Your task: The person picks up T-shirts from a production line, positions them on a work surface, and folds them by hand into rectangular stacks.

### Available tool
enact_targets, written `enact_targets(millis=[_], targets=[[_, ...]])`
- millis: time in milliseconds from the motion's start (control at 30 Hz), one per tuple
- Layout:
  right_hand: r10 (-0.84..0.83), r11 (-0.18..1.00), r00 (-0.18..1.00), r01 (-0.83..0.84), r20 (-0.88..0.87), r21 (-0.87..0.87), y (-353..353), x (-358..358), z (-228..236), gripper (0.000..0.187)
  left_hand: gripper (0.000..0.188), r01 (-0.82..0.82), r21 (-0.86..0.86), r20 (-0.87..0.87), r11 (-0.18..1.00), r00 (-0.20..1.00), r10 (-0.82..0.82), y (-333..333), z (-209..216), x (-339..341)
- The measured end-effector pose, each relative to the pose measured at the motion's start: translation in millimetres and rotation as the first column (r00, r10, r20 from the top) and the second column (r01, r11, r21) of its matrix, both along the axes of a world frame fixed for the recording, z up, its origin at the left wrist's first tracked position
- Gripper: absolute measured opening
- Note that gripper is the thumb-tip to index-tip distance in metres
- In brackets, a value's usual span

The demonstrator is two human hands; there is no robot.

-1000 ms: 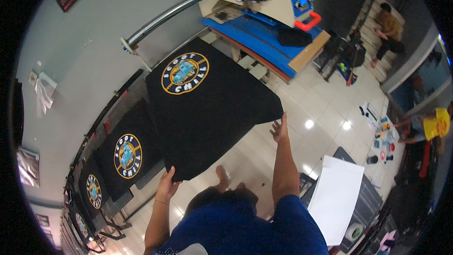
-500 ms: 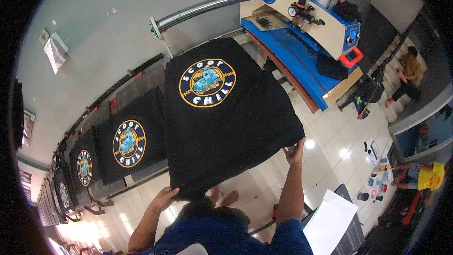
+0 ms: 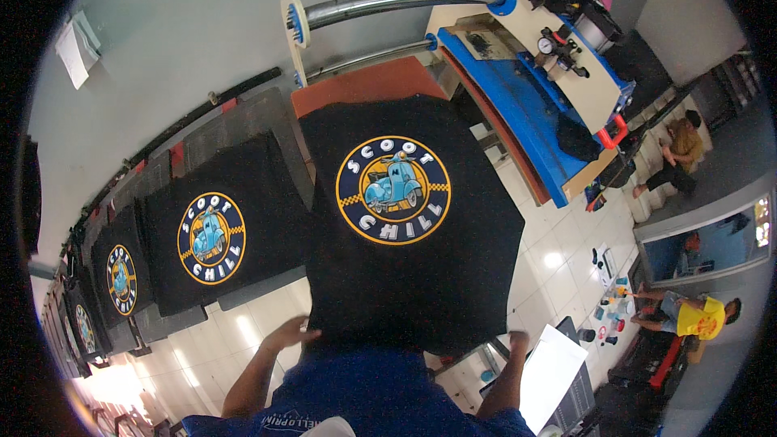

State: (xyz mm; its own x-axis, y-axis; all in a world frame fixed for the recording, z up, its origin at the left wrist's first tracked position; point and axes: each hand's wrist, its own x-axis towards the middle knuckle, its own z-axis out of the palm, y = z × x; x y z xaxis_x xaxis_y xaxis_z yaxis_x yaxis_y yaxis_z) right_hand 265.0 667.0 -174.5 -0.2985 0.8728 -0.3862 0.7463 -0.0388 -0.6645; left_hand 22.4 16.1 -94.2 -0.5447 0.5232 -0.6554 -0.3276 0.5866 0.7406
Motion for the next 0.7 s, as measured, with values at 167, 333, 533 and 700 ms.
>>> enact_targets(millis=[167, 333, 533, 700], targets=[[0.121, 0.992, 0.889, -0.125, -0.441, 0.02, 0, -172, 64, 0.087, 0.076, -0.618, 0.419, 0.302, 0.666, 0.786, 0.54, 46, -66, -51], [0.138, 0.872, 0.757, -0.399, -0.639, -0.285, -10, -268, 77, 0.099, 0.067, -0.817, 0.426, 0.618, 0.388, 0.576, 0.535, 83, -64, -75], [0.217, 0.832, 0.888, -0.385, -0.405, -0.398, -20, -233, 113, 0.068, 0.059, -0.797, 0.303, 0.521, 0.522, 0.597, 0.61, 42, -27, -36], [0.075, 0.739, 0.71, -0.511, -0.701, -0.438, -1, -220, 150, 0.033, 0.044, -0.822, 0.497, 0.356, 0.28, 0.486, 0.798, 9, 46, -32]])
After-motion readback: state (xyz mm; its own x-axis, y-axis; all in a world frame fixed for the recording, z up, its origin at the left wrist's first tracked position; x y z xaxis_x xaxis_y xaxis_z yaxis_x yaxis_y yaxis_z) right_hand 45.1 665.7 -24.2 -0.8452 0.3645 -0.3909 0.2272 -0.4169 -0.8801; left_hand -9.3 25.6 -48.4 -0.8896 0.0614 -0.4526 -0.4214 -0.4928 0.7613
